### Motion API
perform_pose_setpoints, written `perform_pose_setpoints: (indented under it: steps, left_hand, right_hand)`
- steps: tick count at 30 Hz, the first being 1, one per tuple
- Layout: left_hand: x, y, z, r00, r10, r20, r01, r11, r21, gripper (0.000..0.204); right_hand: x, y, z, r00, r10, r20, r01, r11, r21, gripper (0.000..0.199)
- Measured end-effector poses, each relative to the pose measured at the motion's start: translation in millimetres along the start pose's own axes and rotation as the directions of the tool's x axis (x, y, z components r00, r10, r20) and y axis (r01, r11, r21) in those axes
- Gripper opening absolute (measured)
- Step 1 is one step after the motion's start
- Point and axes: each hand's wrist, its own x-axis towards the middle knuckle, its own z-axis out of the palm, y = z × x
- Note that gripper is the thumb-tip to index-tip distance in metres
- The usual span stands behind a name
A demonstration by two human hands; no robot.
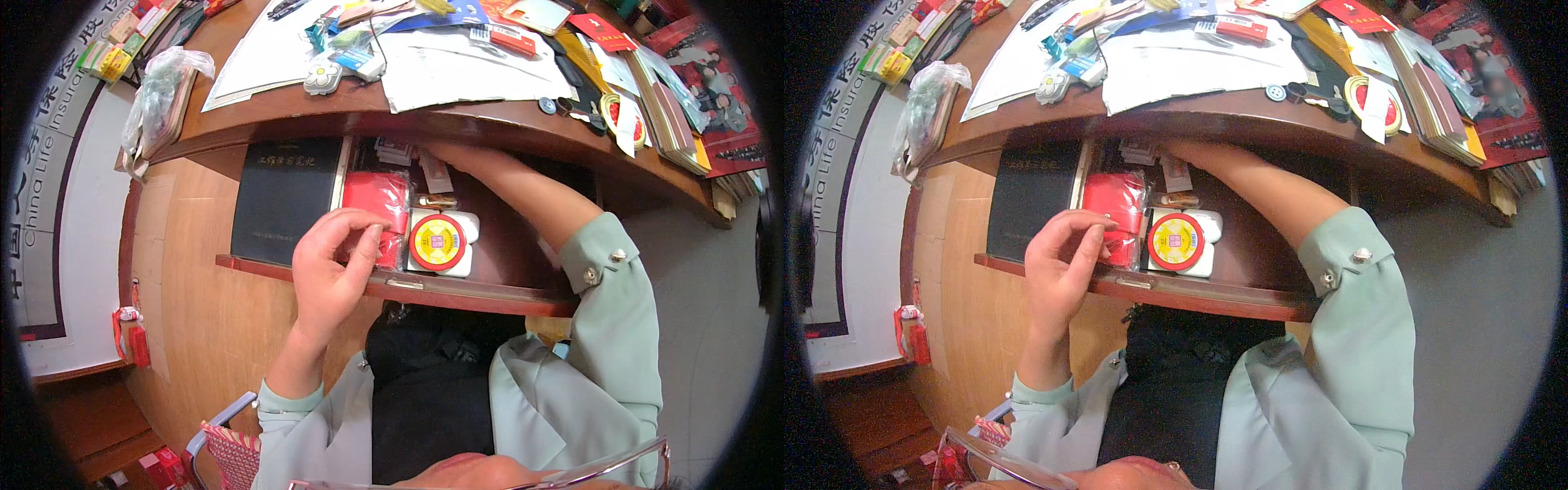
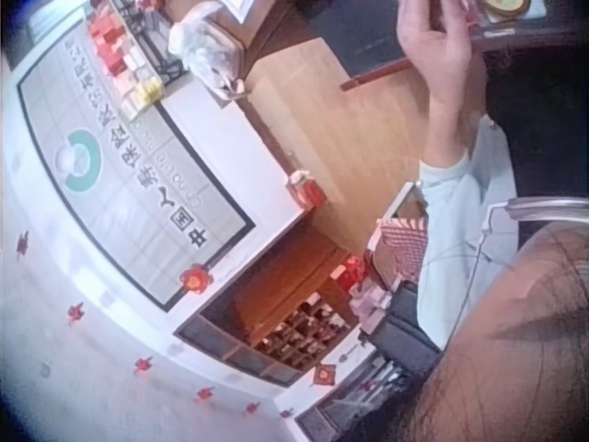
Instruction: The person clears a cluttered desk by picking up various small items and placing them into an open drawer. They handle a red packet, a blue card, a white box, a pink case, a round tin, a small white bottle, a smartphone, and several papers, moving them from the desk surface into the drawer one by one.
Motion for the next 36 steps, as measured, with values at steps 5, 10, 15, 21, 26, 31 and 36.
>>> perform_pose_setpoints:
  steps: [5, 10, 15, 21, 26, 31, 36]
  left_hand:
    - [1, 5, -4, 0.998, 0.0, 0.056, -0.003, 0.998, 0.059, 0.01]
    - [-1, 3, -4, 0.999, 0.013, 0.032, -0.014, 0.999, 0.049, 0.009]
    - [-1, 3, -2, 1.0, 0.023, -0.008, -0.023, 0.999, 0.039, 0.008]
    - [-2, 4, -3, 1.0, 0.01, 0.025, -0.012, 0.997, 0.081, 0.01]
    - [-2, 2, -2, 0.999, 0.035, 0.016, -0.036, 0.998, 0.058, 0.01]
    - [-1, 1, -1, 0.997, 0.066, 0.026, -0.068, 0.996, 0.065, 0.01]
    - [-2, -1, 0, 0.999, 0.049, -0.022, -0.048, 0.998, 0.029, 0.008]
  right_hand:
    - [7, -10, 7, 0.995, 0.052, 0.086, -0.042, 0.993, -0.114, 0.026]
    - [1, -19, 0, 0.987, 0.112, 0.117, -0.089, 0.978, -0.188, 0.025]
    - [-17, -18, -12, 0.985, 0.165, 0.051, -0.169, 0.982, 0.084, 0.024]
    - [-34, -1, -37, 0.967, -0.245, -0.069, 0.201, 0.901, -0.384, 0.026]
    - [-60, -35, -66, 0.998, 0.009, 0.061, 0.018, 0.903, -0.429, 0.039]
    - [-62, -4, -72, 0.967, 0.181, 0.177, -0.105, 0.924, -0.367, 0.056]
    - [-64, -20, -67, 0.959, 0.229, 0.168, -0.119, 0.86, -0.496, 0.062]
